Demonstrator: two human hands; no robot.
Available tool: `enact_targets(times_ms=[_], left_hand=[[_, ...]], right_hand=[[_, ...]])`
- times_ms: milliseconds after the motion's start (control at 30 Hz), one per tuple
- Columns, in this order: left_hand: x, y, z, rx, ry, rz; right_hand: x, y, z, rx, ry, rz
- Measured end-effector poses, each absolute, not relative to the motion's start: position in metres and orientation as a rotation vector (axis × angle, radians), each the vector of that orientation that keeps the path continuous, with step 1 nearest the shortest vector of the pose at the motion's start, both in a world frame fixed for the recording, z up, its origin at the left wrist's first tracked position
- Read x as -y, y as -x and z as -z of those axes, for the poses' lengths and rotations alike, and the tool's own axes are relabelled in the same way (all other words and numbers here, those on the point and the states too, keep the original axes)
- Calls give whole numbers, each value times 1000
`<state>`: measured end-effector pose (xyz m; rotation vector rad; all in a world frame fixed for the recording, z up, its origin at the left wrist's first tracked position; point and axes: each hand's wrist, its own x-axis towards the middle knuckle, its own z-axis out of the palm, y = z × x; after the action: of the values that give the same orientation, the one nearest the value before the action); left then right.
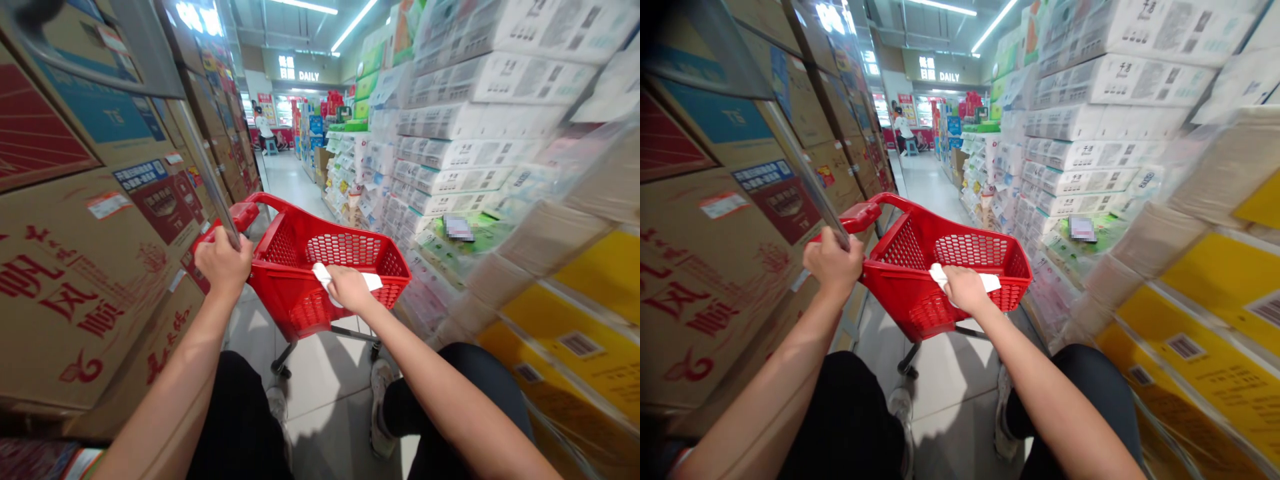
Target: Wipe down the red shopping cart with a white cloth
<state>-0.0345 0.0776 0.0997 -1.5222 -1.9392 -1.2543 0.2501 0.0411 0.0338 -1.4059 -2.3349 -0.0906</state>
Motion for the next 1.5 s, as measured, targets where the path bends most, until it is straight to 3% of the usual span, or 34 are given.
enact_targets(times_ms=[233, 367, 967, 1500], left_hand=[[-82, 34, -98, 1905, 1510, 1226], [-86, 31, -97, 1903, 1487, 1273], [-97, 37, -97, 1908, 1465, 1268], [-124, 52, -104, 2019, 1629, 1173]], right_hand=[[-29, -378, -13, 2277, 1686, 172], [-25, -397, -5, 2164, 1832, 228], [-50, -200, -39, 2247, 1478, 169], [-40, -373, -6, 2222, 1774, 234]])
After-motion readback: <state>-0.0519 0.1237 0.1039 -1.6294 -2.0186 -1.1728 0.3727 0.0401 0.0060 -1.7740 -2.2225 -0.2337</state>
